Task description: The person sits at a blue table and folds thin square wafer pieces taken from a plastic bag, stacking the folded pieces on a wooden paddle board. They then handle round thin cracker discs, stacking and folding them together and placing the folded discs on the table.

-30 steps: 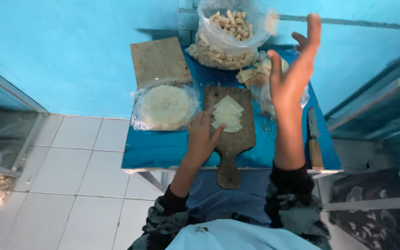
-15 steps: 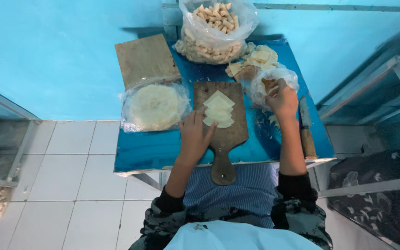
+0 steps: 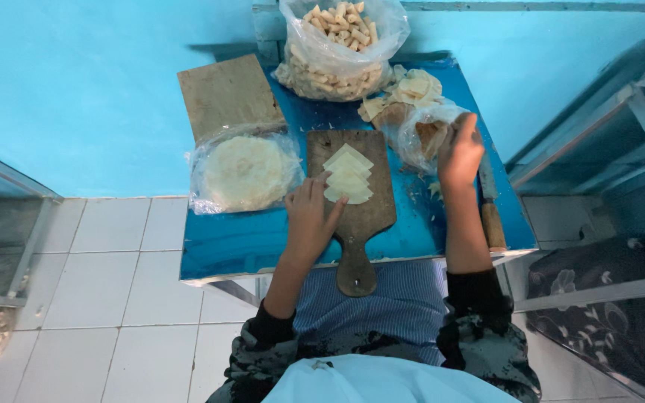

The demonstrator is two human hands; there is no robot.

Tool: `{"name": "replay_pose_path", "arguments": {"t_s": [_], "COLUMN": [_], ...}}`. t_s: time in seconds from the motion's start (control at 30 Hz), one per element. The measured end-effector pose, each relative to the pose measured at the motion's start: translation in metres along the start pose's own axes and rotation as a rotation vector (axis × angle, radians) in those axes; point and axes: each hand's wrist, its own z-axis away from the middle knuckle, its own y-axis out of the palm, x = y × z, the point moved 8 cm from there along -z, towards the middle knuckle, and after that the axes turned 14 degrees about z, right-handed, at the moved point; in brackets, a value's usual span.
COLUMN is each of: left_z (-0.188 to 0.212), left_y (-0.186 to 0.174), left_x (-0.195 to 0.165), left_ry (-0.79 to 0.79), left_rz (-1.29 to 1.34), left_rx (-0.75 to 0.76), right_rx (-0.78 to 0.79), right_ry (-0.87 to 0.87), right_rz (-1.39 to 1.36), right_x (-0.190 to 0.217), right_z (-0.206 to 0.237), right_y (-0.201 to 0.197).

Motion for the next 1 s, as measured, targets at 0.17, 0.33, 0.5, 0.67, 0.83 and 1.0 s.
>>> {"name": "replay_pose_path", "arguments": {"t_s": [0.17,0.33,0.5,0.67,0.83,1.0], "left_z": [0.000,0.000,-0.001,0.001,0.004,0.002], "left_y": [0.001,-0.002,-0.004,-0.005,-0.005,0.008], "left_x": [-0.001,-0.002,-0.006,0.001,0.014,0.021], "left_ry": [0.051,0.015,0.034,0.012,-0.055,-0.076], "left_rz": [-0.039,-0.014,0.000,-0.048,-0.143,-0.272], "left_rx": [0.003,-0.003,-0.005,-0.030,-0.079,-0.030], "right_rx": [0.214,0.287,0.263,0.132,0.236,0.247], "right_ry": [-0.058,-0.058,0.084,0.142,0.105,0.317], "right_rz": [0.063,-0.200,-0.350,-0.477,-0.445,-0.685], "right_x": [-0.003,0.006,0.003,0.002,0.006,-0.031], "right_z": [0.005,-0.004,-0.008,-0.013,-0.003,0.009], "right_y": [0.039,0.024,-0.012,-0.033,-0.011,0.020]}}
